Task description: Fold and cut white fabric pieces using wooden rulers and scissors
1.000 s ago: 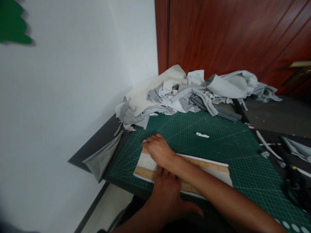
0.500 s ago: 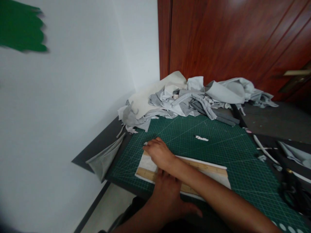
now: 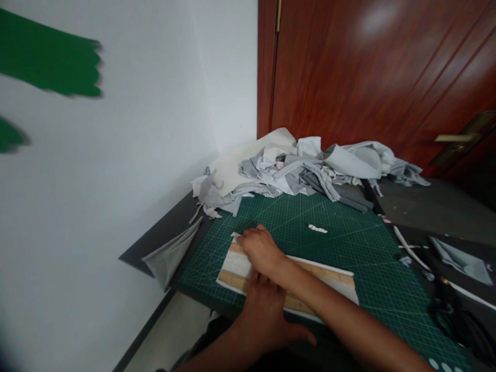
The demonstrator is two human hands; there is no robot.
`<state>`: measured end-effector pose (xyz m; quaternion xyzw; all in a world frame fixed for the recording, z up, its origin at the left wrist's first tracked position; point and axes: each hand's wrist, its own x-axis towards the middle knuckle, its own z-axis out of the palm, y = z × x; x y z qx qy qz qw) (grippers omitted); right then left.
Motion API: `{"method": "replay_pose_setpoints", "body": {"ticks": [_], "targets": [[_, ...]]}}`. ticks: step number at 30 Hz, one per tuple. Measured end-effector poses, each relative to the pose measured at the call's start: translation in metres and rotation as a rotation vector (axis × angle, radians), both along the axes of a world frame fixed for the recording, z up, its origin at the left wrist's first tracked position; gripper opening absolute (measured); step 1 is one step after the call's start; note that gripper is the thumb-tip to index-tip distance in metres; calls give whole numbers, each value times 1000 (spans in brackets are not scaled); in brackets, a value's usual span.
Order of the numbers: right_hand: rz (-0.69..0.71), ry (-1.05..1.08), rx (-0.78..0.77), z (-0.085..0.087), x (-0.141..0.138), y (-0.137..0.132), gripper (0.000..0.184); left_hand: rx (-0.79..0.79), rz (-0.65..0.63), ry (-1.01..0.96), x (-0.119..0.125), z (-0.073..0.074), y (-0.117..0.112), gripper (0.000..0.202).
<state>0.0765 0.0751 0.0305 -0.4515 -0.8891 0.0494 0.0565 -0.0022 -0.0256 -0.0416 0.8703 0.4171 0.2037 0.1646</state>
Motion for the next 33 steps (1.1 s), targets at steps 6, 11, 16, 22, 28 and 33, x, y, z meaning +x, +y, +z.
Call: {"method": "replay_pose_setpoints", "body": {"ticks": [6,11,16,22,28,33], "targets": [[-24,-3,-47,4,14,-5,18,2,-9,70,2,8,1,131],[-44,-82,-91,11,22,-8,16,-10,-34,97,1,10,3,132],[-60,-126,-110,16,25,-9,15,-6,-32,114,1,14,3,130],[-1,59,-30,-10,29,0,7,51,-32,123,2,13,3,128],[23,245,40,-26,23,2,20,31,-20,96,2,7,2,128],[46,308,49,-30,20,4,23,-25,-25,83,2,11,2,130]]}}
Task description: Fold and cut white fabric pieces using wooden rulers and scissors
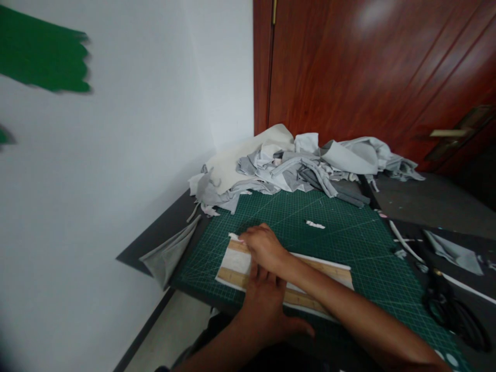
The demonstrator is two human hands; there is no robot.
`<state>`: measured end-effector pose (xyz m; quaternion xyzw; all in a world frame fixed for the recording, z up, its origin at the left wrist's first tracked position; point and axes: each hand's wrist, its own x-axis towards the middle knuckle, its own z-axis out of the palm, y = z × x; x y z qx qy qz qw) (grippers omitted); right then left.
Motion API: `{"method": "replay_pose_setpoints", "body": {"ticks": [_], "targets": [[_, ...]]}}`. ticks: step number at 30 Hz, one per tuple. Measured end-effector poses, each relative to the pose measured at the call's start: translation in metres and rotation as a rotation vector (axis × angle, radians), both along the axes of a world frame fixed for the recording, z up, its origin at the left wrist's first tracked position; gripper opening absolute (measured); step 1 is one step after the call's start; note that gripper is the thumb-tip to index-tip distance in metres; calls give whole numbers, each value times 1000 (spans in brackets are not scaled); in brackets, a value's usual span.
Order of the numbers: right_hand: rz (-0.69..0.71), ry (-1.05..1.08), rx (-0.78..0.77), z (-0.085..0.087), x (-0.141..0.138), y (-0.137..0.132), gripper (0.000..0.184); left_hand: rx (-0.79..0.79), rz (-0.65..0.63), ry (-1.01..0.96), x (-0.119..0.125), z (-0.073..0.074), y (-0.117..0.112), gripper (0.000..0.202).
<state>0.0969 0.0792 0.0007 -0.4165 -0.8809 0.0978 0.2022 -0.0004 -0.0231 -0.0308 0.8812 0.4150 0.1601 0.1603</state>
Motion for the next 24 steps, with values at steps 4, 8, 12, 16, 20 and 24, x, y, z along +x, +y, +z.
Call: {"method": "replay_pose_setpoints", "body": {"ticks": [4,8,12,16,20,24], "targets": [[33,-18,13,-1,-3,5,22,-36,-13,26,0,6,1,128],[53,-32,11,2,-7,10,22,-31,4,69,0,7,1,127],[85,-50,-2,5,-9,10,23,-17,5,62,1,7,1,123],[60,-112,-14,11,-6,7,24,-6,1,64,1,6,1,126],[57,-189,-48,19,4,4,15,-9,8,73,3,5,2,132],[43,-252,-58,21,17,3,13,-8,0,73,4,2,4,133]]}}
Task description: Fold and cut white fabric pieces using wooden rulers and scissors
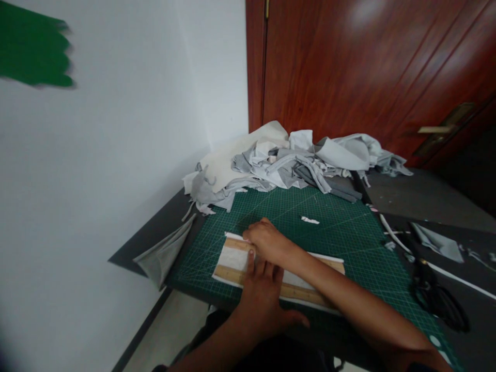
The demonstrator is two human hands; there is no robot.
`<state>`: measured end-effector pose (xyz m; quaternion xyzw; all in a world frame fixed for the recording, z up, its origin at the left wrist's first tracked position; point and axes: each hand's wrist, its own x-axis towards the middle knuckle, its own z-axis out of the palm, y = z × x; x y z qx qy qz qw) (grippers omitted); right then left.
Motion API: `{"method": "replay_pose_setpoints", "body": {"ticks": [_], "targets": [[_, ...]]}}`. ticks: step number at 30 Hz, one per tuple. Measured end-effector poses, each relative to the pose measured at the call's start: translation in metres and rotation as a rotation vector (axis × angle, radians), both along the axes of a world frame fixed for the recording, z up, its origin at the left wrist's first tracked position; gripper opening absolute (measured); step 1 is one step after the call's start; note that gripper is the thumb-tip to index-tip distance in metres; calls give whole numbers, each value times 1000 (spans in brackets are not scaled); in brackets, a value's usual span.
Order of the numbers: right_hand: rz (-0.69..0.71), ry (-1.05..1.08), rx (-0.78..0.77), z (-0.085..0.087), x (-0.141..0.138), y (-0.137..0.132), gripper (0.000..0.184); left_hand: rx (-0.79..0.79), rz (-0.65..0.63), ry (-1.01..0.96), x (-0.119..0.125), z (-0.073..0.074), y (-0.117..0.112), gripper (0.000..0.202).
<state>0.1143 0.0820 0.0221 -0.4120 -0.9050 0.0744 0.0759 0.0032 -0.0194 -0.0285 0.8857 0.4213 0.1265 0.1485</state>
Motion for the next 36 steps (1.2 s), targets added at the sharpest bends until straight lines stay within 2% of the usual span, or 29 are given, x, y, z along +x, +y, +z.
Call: {"method": "replay_pose_setpoints", "body": {"ticks": [4,10,17,24,30,36], "targets": [[0,-56,-29,3,11,-1,18,-2,-2,25,0,-2,1,133],[-24,-116,-75,18,20,-7,21,39,9,26,-1,-3,0,120],[-46,-188,-136,31,24,-10,21,26,13,68,-1,5,1,117],[-7,-155,-71,19,19,-4,17,23,21,27,0,0,0,118],[-58,-56,-55,5,12,-1,15,71,27,33,1,0,-1,117],[-110,-84,-34,4,4,-7,13,77,33,17,1,2,-1,122]]}}
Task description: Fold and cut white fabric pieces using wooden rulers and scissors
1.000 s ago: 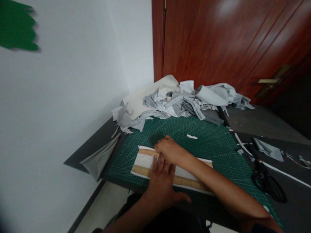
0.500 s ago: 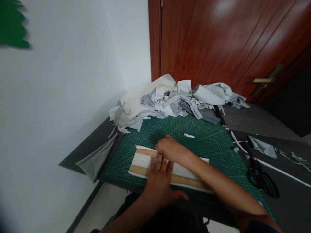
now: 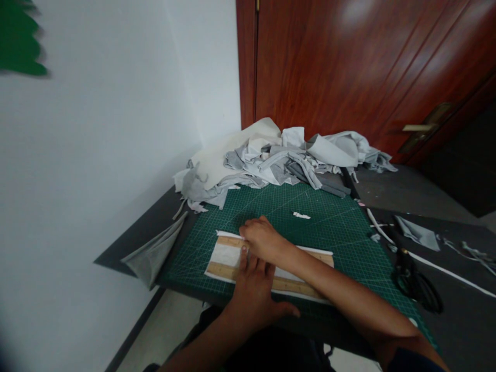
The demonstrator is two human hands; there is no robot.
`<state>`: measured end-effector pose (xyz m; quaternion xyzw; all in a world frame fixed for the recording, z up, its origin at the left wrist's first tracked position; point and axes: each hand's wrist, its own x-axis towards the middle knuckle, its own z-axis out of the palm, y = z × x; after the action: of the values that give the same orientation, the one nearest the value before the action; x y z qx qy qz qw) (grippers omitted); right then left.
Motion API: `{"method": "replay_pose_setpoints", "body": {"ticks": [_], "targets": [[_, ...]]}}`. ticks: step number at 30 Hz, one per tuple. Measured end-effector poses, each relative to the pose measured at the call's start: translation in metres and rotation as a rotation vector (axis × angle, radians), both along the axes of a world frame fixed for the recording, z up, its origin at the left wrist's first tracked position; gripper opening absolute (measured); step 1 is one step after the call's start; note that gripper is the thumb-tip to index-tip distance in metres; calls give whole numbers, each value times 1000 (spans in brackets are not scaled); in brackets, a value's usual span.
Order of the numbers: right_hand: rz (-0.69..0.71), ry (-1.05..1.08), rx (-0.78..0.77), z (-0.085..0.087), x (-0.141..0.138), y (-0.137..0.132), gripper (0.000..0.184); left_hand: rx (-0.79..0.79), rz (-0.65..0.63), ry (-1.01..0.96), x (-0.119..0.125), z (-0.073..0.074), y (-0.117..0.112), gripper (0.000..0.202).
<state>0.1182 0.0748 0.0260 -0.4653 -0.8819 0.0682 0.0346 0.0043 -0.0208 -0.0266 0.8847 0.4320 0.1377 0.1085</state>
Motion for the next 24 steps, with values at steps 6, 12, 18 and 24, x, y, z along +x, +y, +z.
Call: {"method": "replay_pose_setpoints", "body": {"ticks": [6,12,18,24], "targets": [[-7,-86,2,11,3,-1,12,-23,-6,19,0,1,0,117],[33,61,27,12,6,0,18,-50,-4,24,0,3,1,118],[72,333,-120,-17,9,12,19,-36,-3,48,0,5,1,119],[27,263,-39,-22,15,20,18,-51,-4,50,0,2,1,117]]}}
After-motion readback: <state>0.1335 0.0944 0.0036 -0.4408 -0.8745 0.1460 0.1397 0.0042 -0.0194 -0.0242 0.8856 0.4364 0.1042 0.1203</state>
